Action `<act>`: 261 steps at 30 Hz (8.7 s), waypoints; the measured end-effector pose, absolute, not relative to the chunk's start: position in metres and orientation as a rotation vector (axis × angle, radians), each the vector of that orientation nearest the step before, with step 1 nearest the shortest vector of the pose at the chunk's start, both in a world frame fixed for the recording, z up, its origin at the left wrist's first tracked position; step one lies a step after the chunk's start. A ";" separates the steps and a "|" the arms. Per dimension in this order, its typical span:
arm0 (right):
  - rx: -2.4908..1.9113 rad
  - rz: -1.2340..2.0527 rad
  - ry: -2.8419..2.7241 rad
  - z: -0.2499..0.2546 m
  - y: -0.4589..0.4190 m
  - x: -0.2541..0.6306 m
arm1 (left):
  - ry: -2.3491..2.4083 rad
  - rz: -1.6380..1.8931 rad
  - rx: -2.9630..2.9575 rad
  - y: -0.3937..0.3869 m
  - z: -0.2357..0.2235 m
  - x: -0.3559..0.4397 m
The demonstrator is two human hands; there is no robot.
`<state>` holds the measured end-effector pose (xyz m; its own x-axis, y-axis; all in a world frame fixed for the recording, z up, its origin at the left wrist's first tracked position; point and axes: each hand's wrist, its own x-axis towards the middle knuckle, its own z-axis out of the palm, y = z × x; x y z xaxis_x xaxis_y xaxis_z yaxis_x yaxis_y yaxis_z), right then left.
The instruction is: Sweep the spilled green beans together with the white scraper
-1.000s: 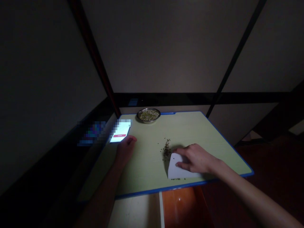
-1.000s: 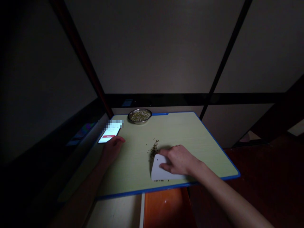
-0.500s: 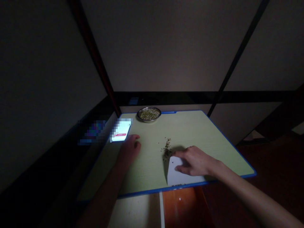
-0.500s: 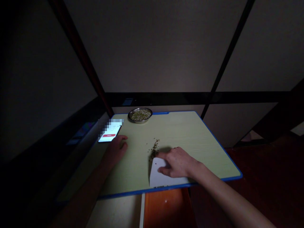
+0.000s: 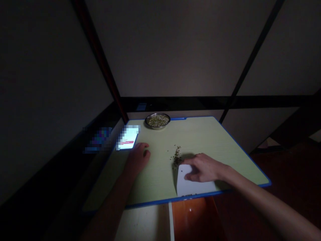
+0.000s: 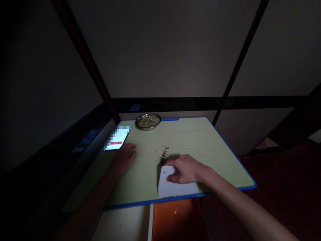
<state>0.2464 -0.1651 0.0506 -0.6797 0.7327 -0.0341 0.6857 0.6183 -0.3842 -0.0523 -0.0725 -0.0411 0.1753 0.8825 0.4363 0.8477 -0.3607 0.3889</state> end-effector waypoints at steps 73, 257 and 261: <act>-2.284 -0.124 -2.201 0.060 -0.080 0.247 | 1.719 0.972 2.333 -0.072 -0.041 -0.053; -1.921 0.001 -2.589 0.076 -0.085 0.178 | 1.637 1.377 1.671 -0.060 -0.049 -0.059; -1.865 0.023 -2.658 0.081 -0.078 0.167 | 1.644 1.376 1.671 -0.061 -0.048 -0.059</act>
<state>0.1672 -0.0784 0.0806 -0.3364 0.9370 -0.0939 0.9385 0.3418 0.0488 -0.0591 -0.0613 -0.0485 -0.1893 0.9188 0.3464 0.5025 -0.2125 0.8381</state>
